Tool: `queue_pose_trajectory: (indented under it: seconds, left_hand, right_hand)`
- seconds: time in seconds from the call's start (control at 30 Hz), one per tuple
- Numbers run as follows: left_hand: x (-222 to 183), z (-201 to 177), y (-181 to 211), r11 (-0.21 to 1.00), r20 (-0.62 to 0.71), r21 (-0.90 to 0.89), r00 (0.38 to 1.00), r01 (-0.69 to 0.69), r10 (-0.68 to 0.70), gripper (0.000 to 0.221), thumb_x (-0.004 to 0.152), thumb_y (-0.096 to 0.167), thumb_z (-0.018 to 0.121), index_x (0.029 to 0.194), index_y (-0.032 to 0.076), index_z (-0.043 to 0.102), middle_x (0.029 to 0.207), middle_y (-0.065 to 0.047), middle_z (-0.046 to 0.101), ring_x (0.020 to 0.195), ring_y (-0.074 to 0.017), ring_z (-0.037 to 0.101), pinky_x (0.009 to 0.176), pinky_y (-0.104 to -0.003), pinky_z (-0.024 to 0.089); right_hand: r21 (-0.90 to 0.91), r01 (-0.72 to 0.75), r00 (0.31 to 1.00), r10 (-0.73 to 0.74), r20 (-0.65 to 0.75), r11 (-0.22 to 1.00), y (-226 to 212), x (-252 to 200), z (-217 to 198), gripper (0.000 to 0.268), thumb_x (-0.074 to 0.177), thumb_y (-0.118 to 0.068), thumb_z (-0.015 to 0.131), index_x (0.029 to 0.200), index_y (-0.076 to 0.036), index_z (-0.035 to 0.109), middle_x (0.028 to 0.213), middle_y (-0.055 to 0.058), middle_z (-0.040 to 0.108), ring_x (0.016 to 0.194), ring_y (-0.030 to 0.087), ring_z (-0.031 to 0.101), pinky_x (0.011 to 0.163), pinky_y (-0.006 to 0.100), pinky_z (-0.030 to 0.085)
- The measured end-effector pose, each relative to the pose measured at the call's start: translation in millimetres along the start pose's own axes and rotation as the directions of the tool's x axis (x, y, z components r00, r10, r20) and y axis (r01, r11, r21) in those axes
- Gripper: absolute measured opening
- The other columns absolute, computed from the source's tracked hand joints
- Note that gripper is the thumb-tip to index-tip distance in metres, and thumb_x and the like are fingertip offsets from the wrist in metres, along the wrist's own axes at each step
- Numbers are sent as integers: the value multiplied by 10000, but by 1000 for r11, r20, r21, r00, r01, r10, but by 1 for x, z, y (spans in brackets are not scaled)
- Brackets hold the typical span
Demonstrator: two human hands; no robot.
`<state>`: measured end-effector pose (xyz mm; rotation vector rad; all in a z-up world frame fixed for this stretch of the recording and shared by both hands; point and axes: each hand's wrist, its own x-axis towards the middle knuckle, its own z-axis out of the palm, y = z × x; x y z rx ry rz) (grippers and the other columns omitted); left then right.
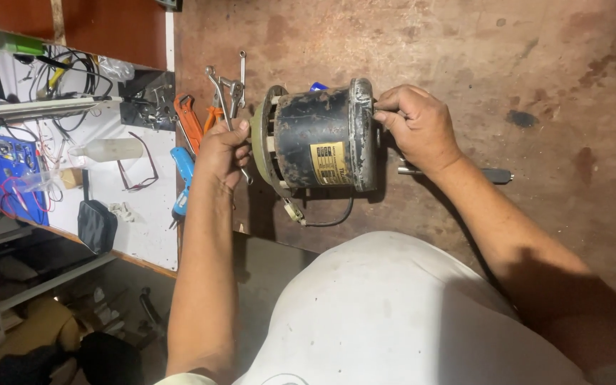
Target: The person is disassembling a motor housing by unscrewing and removing long bolts using a socket wrench and then pulling the housing apart to reveal internal components.
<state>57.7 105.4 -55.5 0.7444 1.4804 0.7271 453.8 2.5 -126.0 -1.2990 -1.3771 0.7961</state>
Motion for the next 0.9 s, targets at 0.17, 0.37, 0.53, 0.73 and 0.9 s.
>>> queue_pose_trajectory:
  seconds: [0.17,0.37,0.53,0.73,0.9]
  left_hand:
    - [-3,11,12,998,-3,53,1000,24,-24,107,1089,157,848,1081,92,764,748,49,569,489,-33,485,438,-182,392]
    - [-20,7,8,912,-346,-181,892,-368,291,253,1169,342,767,1148,92,737,794,-19,636,580,-94,610,541,-238,521]
    - [-70,-10,-26,904,-327,-176,890,-389,319,455,1183,430,615,1371,60,800,1265,-130,885,1173,-241,835,1019,-419,651]
    - [-112,9,-37,979,-241,-45,953,-200,184,675,1143,552,545,1659,127,637,1394,-239,857,1271,-262,848,966,-356,711]
    - [-65,34,-39,854,-184,-251,888,-456,421,789,1168,586,551,1785,106,446,1876,-340,428,1586,-563,631,1329,-623,579]
  right_hand:
    - [-45,34,999,-33,12,998,6,1,-5,70,1149,-85,916,1165,-46,861,1120,145,866,1080,401,838,991,479,634]
    - [-78,-45,999,47,26,996,8,-8,1,122,1191,-119,913,1280,-47,870,1168,192,851,1145,464,815,1033,538,617]
    - [-166,-99,993,107,45,981,-7,-13,-4,94,1219,-37,804,1313,-31,800,1310,106,861,1194,246,795,1056,407,579]
    - [-205,-166,983,179,47,965,-6,-16,-10,87,1257,-72,807,1340,-45,803,1319,102,847,1211,234,778,1074,404,580]
    - [-151,-173,984,176,4,973,4,-22,-9,75,1289,-64,816,1348,-35,781,1322,99,815,1221,205,728,1112,385,568]
